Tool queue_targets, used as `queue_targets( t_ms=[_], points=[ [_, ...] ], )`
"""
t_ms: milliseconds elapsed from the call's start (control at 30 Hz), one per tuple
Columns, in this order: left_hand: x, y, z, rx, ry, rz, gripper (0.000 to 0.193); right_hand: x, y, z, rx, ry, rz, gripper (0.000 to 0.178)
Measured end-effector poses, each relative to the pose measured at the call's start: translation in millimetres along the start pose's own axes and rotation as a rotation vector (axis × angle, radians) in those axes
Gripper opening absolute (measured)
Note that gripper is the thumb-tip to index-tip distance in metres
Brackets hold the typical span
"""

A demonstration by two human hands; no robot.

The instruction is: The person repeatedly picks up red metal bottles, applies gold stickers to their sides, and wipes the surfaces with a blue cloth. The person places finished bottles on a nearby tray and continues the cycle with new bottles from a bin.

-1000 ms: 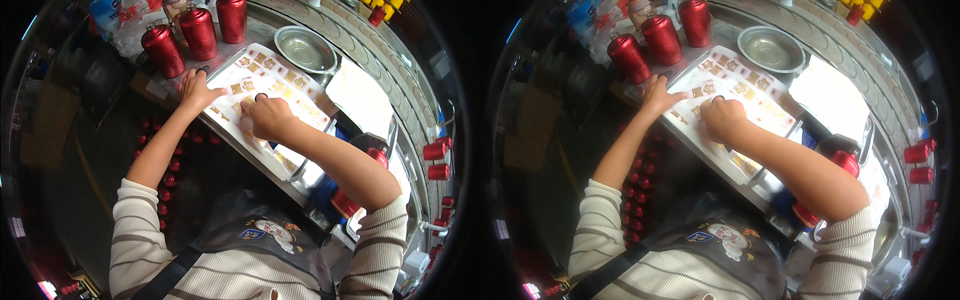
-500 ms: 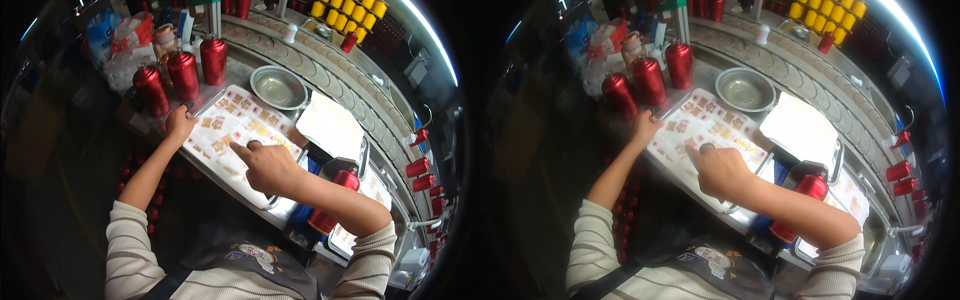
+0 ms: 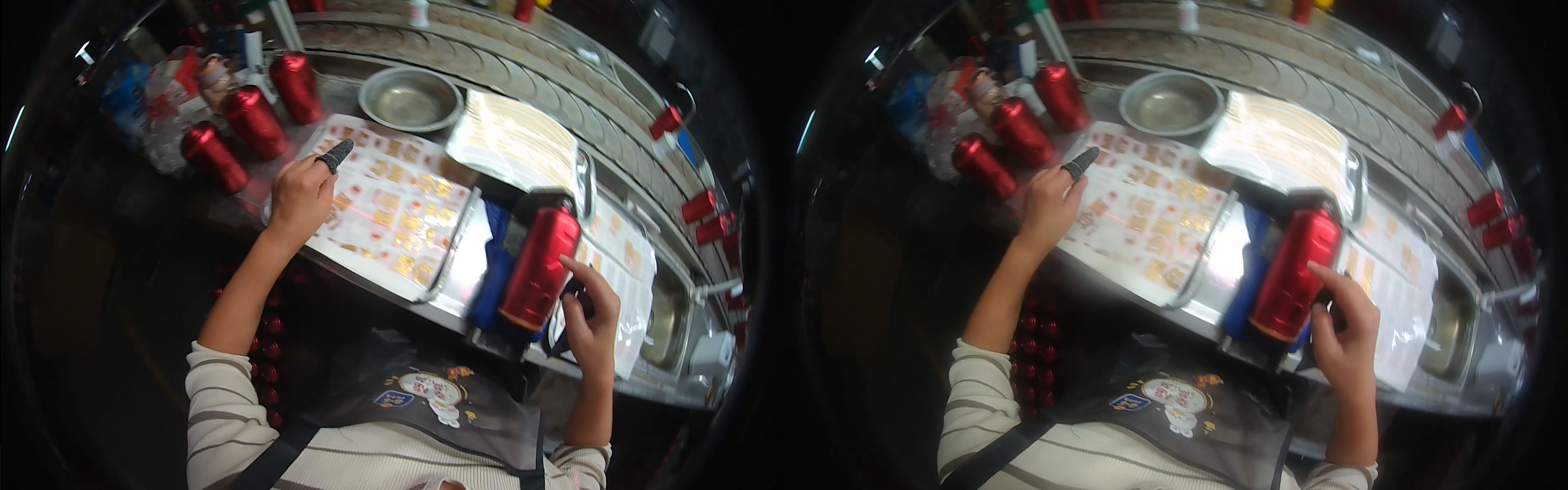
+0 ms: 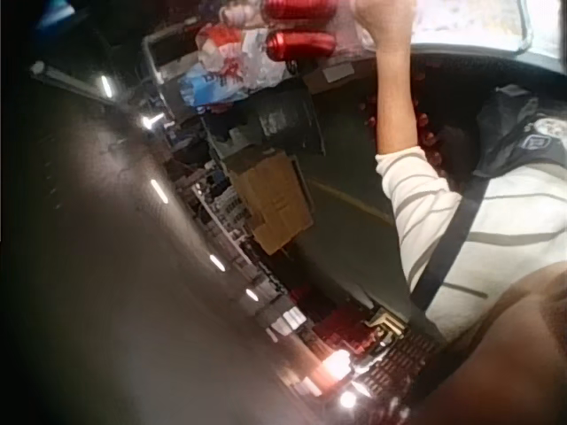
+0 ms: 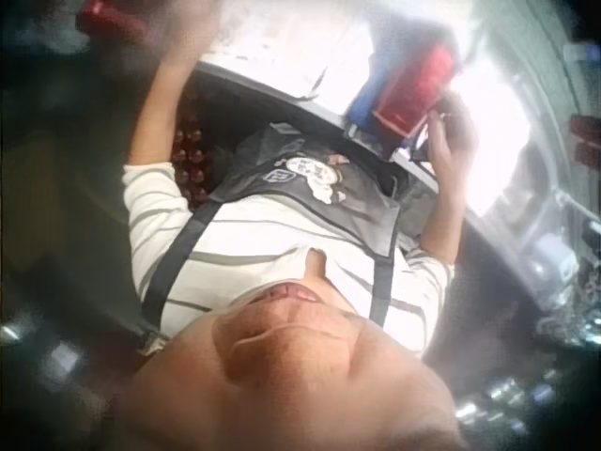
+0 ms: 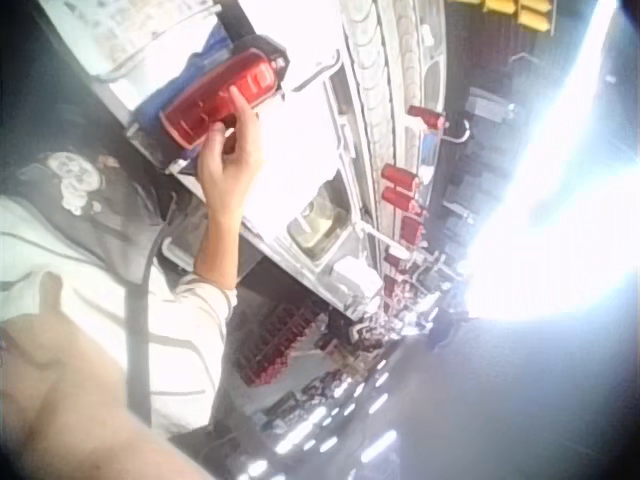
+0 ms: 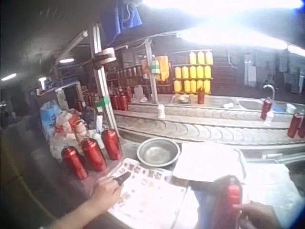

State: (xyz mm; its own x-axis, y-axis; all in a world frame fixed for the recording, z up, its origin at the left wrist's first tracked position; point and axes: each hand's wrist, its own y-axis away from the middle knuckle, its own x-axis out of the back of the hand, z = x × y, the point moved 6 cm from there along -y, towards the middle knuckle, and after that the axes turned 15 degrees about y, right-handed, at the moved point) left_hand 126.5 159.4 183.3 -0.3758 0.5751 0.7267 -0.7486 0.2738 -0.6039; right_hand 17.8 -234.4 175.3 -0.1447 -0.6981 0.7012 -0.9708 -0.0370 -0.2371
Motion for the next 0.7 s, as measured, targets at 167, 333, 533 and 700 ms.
queue_targets(
  t_ms=[167,333,533,700],
  points=[
    [-29.5,-16.9,123.9,-0.240,0.283,-0.394,0.011,-9.3,40.6,39.7,-0.064,0.112,0.012,0.084],
    [-36.4,-42.1,198.9,-0.453,0.591,-0.519,0.019,-41.1,49.0,44.8,-0.036,0.298,0.013,0.103],
    [-90.5,-79.2,222.0,-0.365,0.851,-0.584,0.017,-36.2,42.8,45.7,0.034,0.268,0.028,0.091],
    [-142.2,-101.7,216.8,-0.198,0.860,-0.664,0.013,-26.8,28.6,69.8,-0.296,-0.442,-0.057,0.064]
  ],
)
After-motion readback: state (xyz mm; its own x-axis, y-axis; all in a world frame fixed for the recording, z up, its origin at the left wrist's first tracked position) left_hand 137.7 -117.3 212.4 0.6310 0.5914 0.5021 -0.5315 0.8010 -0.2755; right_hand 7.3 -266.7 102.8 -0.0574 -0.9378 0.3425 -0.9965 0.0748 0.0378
